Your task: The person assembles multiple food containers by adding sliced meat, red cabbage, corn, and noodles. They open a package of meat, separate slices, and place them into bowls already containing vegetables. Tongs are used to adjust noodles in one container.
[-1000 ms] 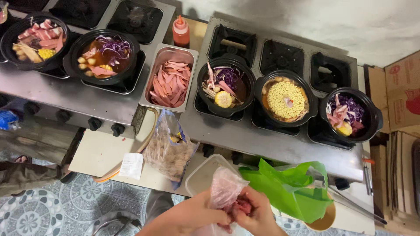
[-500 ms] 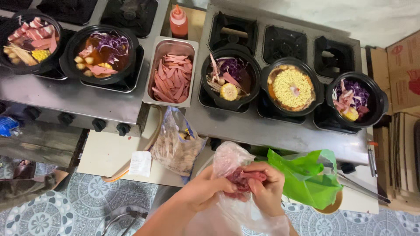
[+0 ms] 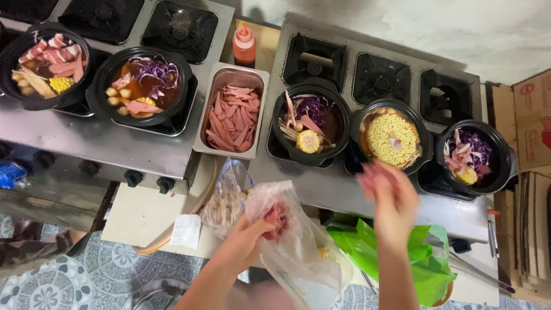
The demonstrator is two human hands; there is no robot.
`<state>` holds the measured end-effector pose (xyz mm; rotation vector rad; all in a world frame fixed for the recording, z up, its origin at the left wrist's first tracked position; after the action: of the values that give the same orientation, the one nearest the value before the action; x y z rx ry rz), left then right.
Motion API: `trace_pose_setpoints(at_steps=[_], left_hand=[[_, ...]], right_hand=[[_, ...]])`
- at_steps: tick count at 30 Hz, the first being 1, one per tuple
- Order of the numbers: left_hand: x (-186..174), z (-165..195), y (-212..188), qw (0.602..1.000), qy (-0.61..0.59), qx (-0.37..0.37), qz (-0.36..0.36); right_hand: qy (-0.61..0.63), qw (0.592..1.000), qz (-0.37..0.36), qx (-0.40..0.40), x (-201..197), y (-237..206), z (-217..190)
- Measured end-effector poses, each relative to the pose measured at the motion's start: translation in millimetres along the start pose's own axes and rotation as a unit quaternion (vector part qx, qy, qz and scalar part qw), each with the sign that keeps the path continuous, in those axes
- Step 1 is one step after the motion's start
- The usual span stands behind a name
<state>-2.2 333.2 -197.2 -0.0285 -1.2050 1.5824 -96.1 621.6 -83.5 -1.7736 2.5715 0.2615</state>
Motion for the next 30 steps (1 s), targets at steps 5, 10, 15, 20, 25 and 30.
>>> trace_pose_setpoints(at_steps=[5,10,15,20,25,30], left_hand=[[1,0,6,0.999,-0.045,-0.023,0.019],[3,10,-2,0.999,-0.023,0.04,-0.015],[15,23,-13,0.99,0.098,0.104,-0.017],[37,25,-26,0.983,0.103,0.118,-0.096],[41,38,-50,0.936,0.22,0.217,-0.167],[34,53,-69,0.948,0.178,0.171,-0.201]], right_hand=[[-0.181,0.945,-0.131,-0.239,87,72,1],[-0.319,0.88,-0.105,-0.335,90,83,-5],[-0.171,0.964,-0.184,-0.086,65,-16,-31],[-0.192,0.923,-0.316,-0.11,105,-86,-62],[-0.17,0.915,-0.348,-0.108,125,-97,-77],[-0.126,0.919,-0.371,-0.037,121,-115,-55]])
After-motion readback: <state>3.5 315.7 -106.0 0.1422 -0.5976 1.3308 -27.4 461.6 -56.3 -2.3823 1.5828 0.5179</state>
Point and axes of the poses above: each hand's wrist, its own y-axis towards the middle knuckle, its own x-axis out of the palm, z = x × y, the point moved 5 cm from there along y, towards the middle knuckle, and after that the axes turned 7 degrees about z, right-handed, at the moved point
